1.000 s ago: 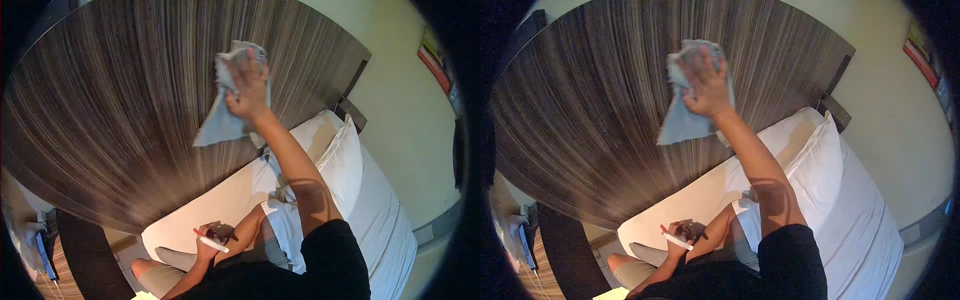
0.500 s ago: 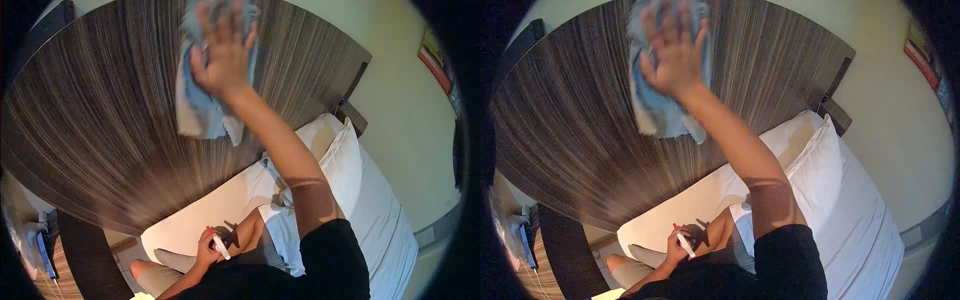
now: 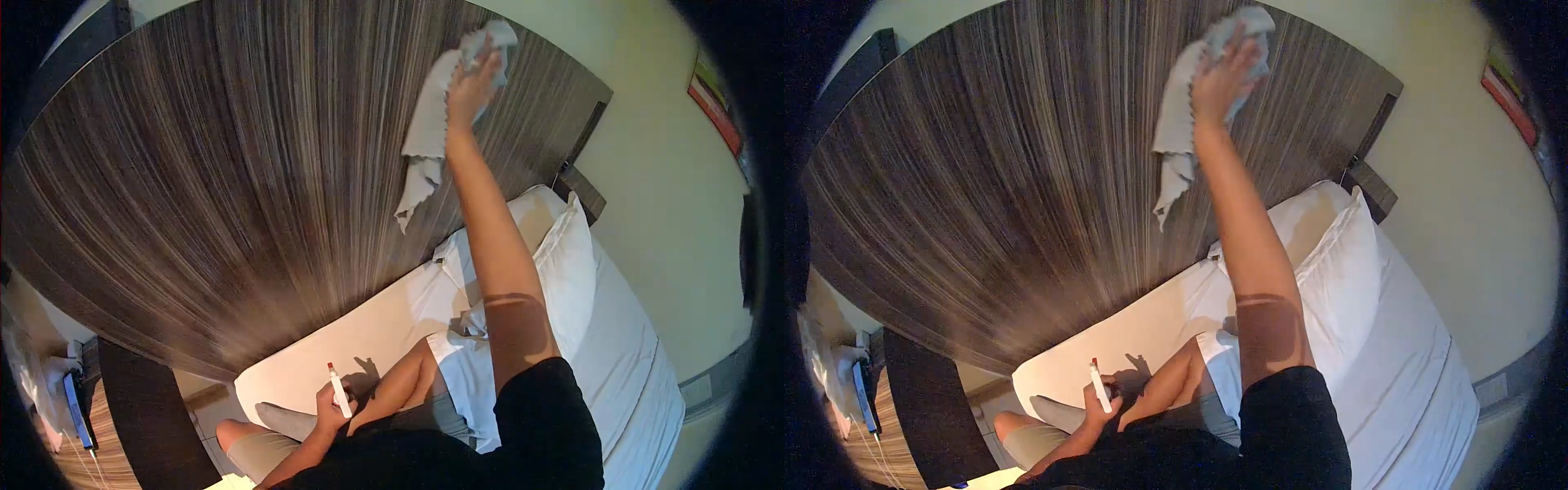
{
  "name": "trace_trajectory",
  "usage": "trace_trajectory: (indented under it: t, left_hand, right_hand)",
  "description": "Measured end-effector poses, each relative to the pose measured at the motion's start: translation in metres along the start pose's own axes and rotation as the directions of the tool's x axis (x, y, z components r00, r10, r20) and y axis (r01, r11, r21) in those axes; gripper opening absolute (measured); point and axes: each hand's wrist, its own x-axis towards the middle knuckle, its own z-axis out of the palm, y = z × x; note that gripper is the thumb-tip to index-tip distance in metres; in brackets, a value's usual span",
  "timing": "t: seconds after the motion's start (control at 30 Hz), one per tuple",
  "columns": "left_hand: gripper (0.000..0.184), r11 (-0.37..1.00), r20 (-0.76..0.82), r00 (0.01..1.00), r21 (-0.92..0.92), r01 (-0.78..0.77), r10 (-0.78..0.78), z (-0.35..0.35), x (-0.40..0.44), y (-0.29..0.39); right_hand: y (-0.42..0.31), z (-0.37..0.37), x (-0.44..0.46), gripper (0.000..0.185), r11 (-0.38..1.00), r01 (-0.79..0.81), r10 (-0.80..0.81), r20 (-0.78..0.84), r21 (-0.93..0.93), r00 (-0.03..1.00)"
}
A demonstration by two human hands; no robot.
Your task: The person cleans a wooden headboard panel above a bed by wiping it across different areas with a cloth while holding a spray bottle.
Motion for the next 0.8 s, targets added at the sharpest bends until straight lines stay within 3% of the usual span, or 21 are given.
trace_trajectory:
  t: [0.03, 0.1, 0.17, 0.23, 0.27, 0.33, 0.5, 0.57, 0.63, 0.77, 0.8]
  left_hand:
    - [0.035, 1.000, 0.001, 1.000, -0.002, -0.003, 0.003, 0.001, 0.002, 0.001]
    - [0.031, 1.000, -0.027, 1.000, -0.019, 0.001, -0.002, 0.004, 0.003, 0.007]
    - [0.029, 1.000, -0.039, 0.999, -0.029, 0.010, -0.011, 0.007, 0.004, 0.005]
    - [0.028, 0.999, -0.074, 0.997, 0.027, -0.029, 0.031, 0.011, 0.005, -0.003]
    - [0.028, 0.999, -0.075, 0.997, 0.028, -0.025, 0.027, 0.011, 0.006, -0.002]
    - [0.026, 0.998, -0.084, 0.996, 0.056, -0.012, 0.017, 0.010, 0.007, 0.002]
    - [0.023, 0.999, -0.099, 0.994, 0.001, 0.040, -0.040, 0.007, 0.003, 0.000]
    - [0.023, 0.999, -0.098, 0.994, 0.021, 0.044, -0.042, 0.006, 0.000, -0.002]
    - [0.021, 0.995, -0.141, 0.990, -0.098, 0.012, -0.026, 0.009, -0.001, -0.006]
    - [0.020, 0.996, -0.115, 0.993, -0.090, 0.012, -0.022, 0.005, -0.001, -0.002]
    - [0.020, 0.995, -0.108, 0.994, -0.096, 0.005, -0.016, 0.006, -0.001, -0.006]
  right_hand:
    - [-0.023, 0.009, 0.006, 0.067, 0.999, -0.005, 0.005, -0.021, -0.044, 1.000]
    - [-0.074, 0.015, 0.004, 0.065, 0.968, 0.218, -0.226, -0.054, -0.125, 0.973]
    - [-0.116, 0.022, -0.005, 0.066, 0.944, 0.315, -0.319, -0.024, -0.095, 0.947]
    - [-0.166, 0.000, -0.018, 0.071, 0.958, 0.285, -0.282, 0.283, 0.031, 0.917]
    - [-0.176, 0.001, -0.031, 0.071, 0.959, 0.282, -0.280, 0.286, 0.033, 0.917]
    - [-0.188, 0.003, -0.052, 0.077, 0.873, 0.487, -0.476, 0.247, 0.019, 0.844]
    - [-0.141, -0.017, -0.108, 0.080, 0.803, 0.576, -0.580, 0.416, 0.151, 0.700]
    - [-0.097, -0.025, -0.123, 0.082, 0.798, 0.594, -0.570, 0.441, 0.099, 0.693]
    - [-0.048, -0.030, -0.126, 0.083, 0.856, 0.516, -0.481, 0.402, 0.024, 0.779]
    - [-0.014, -0.041, -0.088, 0.073, 0.982, 0.178, -0.158, 0.241, -0.063, 0.958]
    - [-0.012, -0.037, -0.071, 0.073, 0.980, 0.187, -0.166, 0.240, -0.065, 0.957]
